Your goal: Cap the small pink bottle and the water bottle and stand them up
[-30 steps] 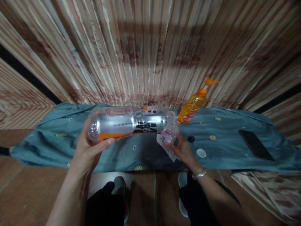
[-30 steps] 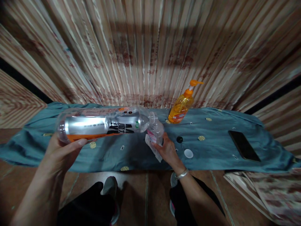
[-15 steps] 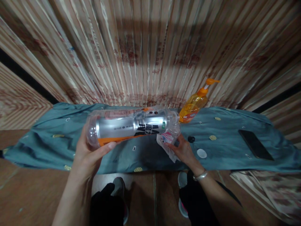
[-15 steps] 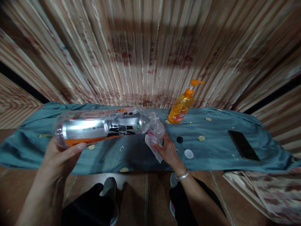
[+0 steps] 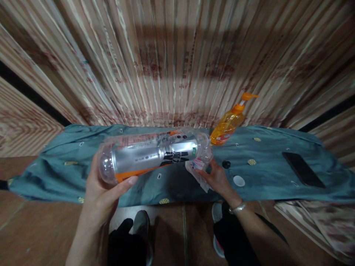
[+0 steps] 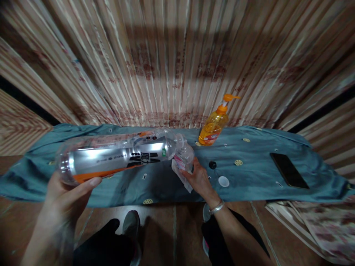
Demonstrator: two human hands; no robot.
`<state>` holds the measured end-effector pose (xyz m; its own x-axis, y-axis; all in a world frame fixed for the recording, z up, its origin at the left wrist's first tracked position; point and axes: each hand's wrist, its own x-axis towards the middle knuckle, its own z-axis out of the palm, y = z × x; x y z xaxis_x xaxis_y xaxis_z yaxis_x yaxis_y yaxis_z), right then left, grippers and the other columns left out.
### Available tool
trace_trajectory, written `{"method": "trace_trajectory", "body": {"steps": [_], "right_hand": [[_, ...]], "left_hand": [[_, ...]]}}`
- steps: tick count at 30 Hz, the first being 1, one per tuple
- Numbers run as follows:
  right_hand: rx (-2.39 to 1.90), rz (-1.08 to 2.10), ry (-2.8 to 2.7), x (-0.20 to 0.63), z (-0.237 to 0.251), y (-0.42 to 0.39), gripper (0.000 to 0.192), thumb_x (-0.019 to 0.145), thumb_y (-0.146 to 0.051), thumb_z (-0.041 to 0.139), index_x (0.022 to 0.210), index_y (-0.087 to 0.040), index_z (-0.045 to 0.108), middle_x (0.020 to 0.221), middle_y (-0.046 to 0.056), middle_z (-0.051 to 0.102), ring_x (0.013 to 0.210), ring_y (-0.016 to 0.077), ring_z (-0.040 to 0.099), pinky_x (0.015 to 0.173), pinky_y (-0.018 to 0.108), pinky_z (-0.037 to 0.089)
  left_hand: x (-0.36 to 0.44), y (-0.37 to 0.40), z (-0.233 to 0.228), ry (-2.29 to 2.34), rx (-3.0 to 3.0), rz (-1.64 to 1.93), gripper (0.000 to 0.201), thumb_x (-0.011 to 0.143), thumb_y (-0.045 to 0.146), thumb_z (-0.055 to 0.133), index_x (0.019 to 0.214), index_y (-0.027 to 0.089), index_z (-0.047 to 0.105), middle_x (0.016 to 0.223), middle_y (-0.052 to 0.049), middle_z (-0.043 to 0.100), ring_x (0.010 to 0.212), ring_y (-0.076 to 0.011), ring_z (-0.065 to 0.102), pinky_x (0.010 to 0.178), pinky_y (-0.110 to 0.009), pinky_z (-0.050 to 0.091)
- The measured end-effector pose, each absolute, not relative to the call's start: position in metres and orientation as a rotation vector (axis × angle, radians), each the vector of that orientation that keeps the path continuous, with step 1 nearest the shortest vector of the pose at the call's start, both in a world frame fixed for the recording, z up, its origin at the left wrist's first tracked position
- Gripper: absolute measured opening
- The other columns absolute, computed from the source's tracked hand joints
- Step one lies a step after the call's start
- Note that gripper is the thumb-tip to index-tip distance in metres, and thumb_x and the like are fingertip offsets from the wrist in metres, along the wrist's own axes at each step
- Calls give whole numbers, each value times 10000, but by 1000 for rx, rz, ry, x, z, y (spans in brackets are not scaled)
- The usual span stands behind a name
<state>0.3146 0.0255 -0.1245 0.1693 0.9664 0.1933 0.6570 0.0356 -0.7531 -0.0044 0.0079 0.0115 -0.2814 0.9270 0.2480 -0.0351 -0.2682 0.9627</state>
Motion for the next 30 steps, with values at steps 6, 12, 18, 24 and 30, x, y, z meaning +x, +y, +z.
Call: {"method": "trace_trajectory", "body": {"steps": [6,12,18,24,30], "right_hand": [[-1679,504,-1559,314,-125,26,576,792,-486,711,1252,-161,587,1135,171,769,1040,352,742,891,467,583],[-1681,500,-1573,315,-124,25,584,800,-481,703,1267,-152,583,1121,172,771,1026,351,747,861,458,588],[-1688,522,-1563,315,-125,25,589,804,-500,706,1269,-160,579,1112,160,776,1022,352,743,877,472,578],[-1687,513,-1565,314,-125,24,555,811,-481,701,1253,-166,582,1110,154,774,1014,337,745,862,440,583],[-1716,479,-1574,315,-129,25,613,806,-510,702,1275,-136,573,1130,184,769,1040,368,737,879,473,575]], "left_hand": [[-4,8,12,1217,1218,1654,956,428,330,994,1314,299,633,1410,-82,622,1415,-436,485,1234,-683,238],[-1,8,16,1230,1223,1646,953,424,309,991,1308,313,635,1407,-72,627,1411,-423,499,1232,-643,284],[-1,8,15,1213,1221,1653,932,441,293,988,1303,321,634,1399,-57,627,1421,-390,493,1246,-589,293],[1,11,17,1203,1186,1649,946,410,292,994,1284,304,632,1384,-66,631,1394,-399,514,1222,-598,334],[2,11,18,1185,1165,1658,936,395,255,992,1264,286,645,1371,-72,630,1379,-405,521,1223,-616,312]]}}
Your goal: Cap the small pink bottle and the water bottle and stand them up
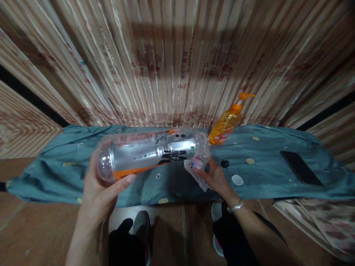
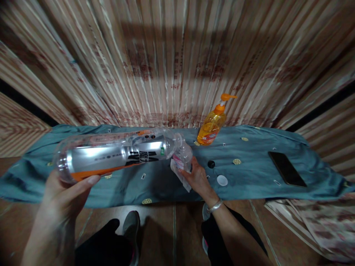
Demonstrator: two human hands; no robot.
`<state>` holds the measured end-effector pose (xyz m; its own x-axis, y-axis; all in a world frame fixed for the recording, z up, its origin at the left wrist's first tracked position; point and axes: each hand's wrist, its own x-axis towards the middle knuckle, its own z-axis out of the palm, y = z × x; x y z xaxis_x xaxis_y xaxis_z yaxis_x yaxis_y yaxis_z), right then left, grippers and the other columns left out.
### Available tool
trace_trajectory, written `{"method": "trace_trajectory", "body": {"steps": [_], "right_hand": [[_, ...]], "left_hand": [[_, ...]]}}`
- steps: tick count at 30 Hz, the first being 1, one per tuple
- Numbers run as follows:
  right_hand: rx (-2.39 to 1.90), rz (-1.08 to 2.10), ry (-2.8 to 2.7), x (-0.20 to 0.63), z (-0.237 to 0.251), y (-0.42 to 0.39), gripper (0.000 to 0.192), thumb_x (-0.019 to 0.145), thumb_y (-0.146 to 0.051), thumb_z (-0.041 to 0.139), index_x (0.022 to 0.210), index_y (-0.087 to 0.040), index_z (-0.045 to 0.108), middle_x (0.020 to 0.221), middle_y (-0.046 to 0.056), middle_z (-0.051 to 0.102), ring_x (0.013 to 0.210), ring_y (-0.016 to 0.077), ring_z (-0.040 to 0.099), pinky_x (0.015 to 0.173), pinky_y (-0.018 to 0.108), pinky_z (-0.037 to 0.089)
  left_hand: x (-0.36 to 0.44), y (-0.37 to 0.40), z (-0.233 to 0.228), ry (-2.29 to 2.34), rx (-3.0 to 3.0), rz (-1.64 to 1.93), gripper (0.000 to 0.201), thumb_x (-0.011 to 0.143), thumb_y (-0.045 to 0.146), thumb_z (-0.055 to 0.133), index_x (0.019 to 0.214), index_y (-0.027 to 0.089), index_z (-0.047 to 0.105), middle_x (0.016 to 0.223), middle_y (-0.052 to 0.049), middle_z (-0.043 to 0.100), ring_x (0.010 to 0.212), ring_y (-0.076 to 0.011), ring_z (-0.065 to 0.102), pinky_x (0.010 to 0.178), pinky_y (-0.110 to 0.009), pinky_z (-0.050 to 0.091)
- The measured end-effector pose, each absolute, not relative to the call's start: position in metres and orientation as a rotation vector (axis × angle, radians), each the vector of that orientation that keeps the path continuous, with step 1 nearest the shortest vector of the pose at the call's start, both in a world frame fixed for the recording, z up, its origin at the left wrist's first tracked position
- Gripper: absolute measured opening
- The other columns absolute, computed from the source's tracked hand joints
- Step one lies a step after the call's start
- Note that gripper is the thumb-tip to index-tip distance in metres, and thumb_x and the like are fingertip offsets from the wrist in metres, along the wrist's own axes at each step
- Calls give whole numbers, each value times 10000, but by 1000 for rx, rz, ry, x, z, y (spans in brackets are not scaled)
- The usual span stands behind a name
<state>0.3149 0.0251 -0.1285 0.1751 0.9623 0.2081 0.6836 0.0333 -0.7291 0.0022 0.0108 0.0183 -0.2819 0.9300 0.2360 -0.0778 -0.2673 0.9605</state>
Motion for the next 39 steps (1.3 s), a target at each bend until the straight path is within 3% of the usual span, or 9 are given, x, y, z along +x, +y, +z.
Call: {"method": "trace_trajectory", "body": {"steps": [13,21,32,39], "right_hand": [[-1682,504,-1558,315,-127,25,546,811,-485,700,1239,-167,581,1111,160,773,1000,344,748,849,442,580],[-1700,489,-1570,315,-126,25,553,808,-485,703,1244,-169,575,1102,158,776,1009,344,749,850,435,580],[-1702,515,-1547,314,-122,25,523,788,-499,703,1190,-180,599,1043,136,786,963,328,756,837,424,581],[-1699,527,-1548,313,-118,25,503,790,-489,706,1174,-181,605,1037,134,785,951,320,755,807,401,579]], "left_hand": [[2,15,14,1166,1191,1662,905,413,299,996,1250,304,651,1377,-57,630,1380,-382,525,1211,-574,359],[0,15,12,1193,1159,1647,950,395,295,998,1278,305,649,1392,-68,623,1402,-416,494,1235,-648,256],[-4,16,8,1215,1259,1630,946,459,335,979,1334,328,618,1403,-51,632,1386,-377,535,1203,-540,390],[-3,17,8,1232,1205,1632,993,414,332,991,1336,319,623,1393,-65,637,1392,-402,519,1219,-588,342]]}}
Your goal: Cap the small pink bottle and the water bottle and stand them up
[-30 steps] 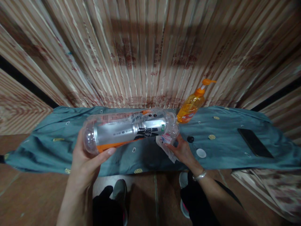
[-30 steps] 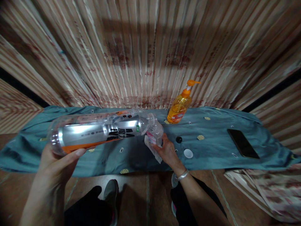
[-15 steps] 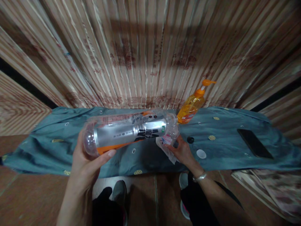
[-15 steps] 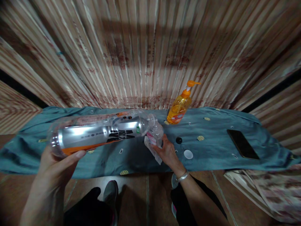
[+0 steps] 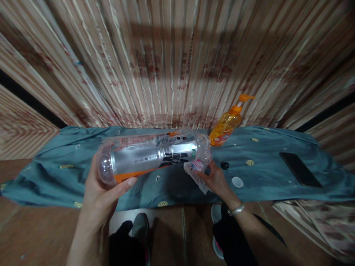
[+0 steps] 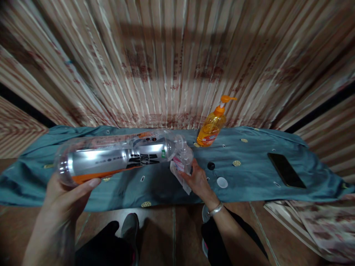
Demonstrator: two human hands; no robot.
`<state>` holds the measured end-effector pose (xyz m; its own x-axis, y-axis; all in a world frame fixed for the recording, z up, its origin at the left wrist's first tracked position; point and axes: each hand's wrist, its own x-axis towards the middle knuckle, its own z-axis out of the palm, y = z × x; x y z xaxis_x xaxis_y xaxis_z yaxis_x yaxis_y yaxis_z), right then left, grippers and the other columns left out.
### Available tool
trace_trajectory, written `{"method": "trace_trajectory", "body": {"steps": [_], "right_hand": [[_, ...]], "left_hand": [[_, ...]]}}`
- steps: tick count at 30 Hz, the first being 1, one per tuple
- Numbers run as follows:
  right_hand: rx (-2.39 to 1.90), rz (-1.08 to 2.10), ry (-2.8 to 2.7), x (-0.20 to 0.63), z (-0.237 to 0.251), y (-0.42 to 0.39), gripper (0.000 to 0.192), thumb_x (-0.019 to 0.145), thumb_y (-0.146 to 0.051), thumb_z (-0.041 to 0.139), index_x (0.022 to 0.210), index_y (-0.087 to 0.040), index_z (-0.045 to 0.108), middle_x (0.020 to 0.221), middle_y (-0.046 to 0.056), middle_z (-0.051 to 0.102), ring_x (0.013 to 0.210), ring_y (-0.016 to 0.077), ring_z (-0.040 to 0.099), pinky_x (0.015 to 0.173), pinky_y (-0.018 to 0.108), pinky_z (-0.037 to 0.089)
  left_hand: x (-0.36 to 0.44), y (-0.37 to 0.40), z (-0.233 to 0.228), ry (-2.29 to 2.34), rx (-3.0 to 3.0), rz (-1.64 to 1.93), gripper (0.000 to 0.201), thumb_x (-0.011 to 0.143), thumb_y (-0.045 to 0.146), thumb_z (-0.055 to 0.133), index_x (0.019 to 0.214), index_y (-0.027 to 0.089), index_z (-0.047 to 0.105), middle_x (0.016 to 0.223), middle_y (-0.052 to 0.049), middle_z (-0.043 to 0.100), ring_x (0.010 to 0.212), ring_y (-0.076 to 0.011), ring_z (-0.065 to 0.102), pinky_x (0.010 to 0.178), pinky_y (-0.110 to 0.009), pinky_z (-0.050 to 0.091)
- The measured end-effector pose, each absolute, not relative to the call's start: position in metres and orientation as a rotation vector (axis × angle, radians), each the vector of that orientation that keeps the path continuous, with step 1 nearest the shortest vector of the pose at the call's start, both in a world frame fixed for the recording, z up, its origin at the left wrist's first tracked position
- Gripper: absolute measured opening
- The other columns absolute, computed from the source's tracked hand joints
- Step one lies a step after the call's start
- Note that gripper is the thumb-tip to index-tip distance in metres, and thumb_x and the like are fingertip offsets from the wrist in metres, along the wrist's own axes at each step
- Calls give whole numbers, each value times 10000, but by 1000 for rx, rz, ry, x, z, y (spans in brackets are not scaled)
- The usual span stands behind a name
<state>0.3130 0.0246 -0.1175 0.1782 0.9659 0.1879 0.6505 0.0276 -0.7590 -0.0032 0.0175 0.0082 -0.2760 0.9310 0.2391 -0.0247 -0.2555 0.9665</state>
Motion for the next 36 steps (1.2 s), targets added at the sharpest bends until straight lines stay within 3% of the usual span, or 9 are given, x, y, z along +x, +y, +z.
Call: {"method": "trace_trajectory", "body": {"steps": [4,15,20,27,36], "right_hand": [[-1713,524,-1534,313,-118,25,509,783,-504,707,1163,-183,603,1018,130,785,926,319,755,794,406,576],[-1678,532,-1532,312,-120,24,495,801,-477,706,1187,-187,597,1048,122,783,951,298,755,810,384,575],[-1701,532,-1530,312,-120,24,500,792,-483,711,1173,-181,595,983,121,785,864,306,757,751,393,577],[-1674,557,-1526,311,-119,24,481,802,-455,708,1191,-197,591,1052,118,784,948,299,756,815,389,580],[-1715,534,-1539,313,-120,25,539,789,-477,716,1208,-160,595,1027,146,788,906,320,759,765,398,585]], "left_hand": [[-2,17,9,1211,1205,1634,974,420,312,989,1327,328,634,1397,-69,632,1397,-423,506,1223,-633,305],[-1,17,11,1216,1178,1648,1029,384,313,1001,1342,298,624,1398,-77,639,1399,-410,513,1223,-602,323],[-1,16,12,1215,1177,1659,1011,386,316,1001,1329,296,639,1418,-89,626,1417,-428,489,1223,-634,296],[1,16,13,1186,1173,1664,993,386,281,996,1315,304,649,1378,-89,653,1381,-425,517,1222,-666,261],[4,18,15,1183,1129,1674,982,345,252,992,1271,303,670,1342,-83,666,1350,-421,536,1212,-677,261]]}}
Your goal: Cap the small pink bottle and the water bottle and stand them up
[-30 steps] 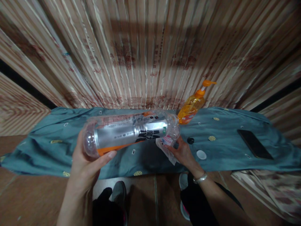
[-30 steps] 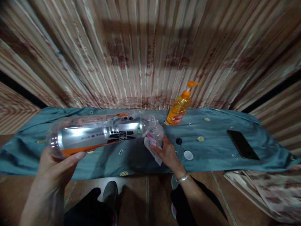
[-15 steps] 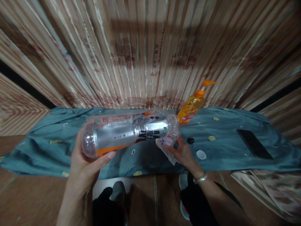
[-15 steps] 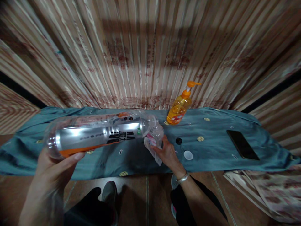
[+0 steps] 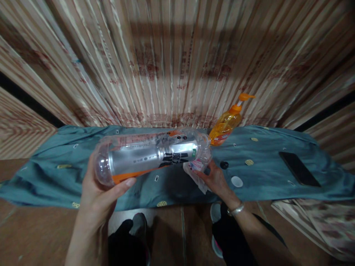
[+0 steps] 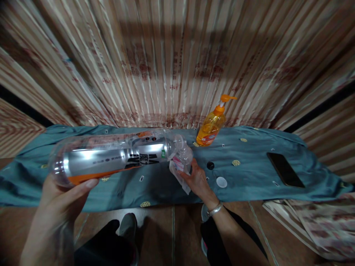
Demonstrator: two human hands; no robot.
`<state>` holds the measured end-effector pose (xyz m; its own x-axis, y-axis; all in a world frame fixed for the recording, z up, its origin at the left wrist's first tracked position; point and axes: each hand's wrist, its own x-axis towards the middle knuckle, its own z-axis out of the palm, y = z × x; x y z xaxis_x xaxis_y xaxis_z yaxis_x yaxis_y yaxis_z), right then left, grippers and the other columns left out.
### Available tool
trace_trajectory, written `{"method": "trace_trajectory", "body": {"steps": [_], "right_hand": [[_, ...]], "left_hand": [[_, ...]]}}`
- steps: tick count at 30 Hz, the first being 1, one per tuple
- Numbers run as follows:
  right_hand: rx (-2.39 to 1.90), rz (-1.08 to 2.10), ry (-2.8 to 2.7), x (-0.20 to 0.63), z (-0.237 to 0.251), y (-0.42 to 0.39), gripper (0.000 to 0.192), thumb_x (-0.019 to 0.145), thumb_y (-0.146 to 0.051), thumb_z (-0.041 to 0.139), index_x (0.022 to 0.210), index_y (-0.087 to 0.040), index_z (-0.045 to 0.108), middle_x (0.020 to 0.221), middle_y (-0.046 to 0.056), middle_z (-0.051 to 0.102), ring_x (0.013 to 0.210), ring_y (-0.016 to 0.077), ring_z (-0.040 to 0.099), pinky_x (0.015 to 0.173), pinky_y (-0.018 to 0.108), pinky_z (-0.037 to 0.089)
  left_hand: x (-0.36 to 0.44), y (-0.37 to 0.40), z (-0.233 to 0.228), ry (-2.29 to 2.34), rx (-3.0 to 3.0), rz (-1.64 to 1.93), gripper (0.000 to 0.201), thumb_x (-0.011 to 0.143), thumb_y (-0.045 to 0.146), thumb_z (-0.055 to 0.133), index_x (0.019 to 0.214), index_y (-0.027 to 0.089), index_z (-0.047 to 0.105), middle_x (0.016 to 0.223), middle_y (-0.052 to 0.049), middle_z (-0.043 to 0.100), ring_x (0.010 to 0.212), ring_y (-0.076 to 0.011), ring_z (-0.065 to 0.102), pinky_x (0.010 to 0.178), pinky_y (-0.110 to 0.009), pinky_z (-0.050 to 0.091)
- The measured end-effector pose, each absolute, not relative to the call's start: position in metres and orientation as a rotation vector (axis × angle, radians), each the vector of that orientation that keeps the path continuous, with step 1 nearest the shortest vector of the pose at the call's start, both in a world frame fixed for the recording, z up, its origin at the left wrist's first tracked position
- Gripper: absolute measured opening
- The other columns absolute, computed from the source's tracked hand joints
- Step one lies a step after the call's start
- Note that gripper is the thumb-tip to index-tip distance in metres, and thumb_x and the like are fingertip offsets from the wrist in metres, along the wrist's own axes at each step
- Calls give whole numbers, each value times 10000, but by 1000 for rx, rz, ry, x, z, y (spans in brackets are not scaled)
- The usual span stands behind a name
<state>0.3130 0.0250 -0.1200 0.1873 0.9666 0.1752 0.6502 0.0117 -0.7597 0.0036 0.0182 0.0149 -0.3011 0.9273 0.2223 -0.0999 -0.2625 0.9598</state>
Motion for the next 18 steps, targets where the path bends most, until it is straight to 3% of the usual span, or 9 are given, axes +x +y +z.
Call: {"method": "trace_trajectory", "body": {"steps": [10,18], "right_hand": [[-1717,502,-1538,313,-123,24,543,800,-484,720,1218,-162,591,1074,160,783,972,332,757,806,404,586],[-1699,490,-1559,314,-126,25,557,812,-504,709,1237,-166,586,1090,154,780,1004,333,753,863,430,582]], "left_hand": [[2,20,12,1173,1178,1673,958,368,279,999,1269,306,676,1348,-82,658,1366,-448,517,1201,-736,226],[-4,20,8,1131,1267,1655,948,432,296,993,1316,327,653,1492,-69,575,1447,-431,455,1220,-663,278]]}}
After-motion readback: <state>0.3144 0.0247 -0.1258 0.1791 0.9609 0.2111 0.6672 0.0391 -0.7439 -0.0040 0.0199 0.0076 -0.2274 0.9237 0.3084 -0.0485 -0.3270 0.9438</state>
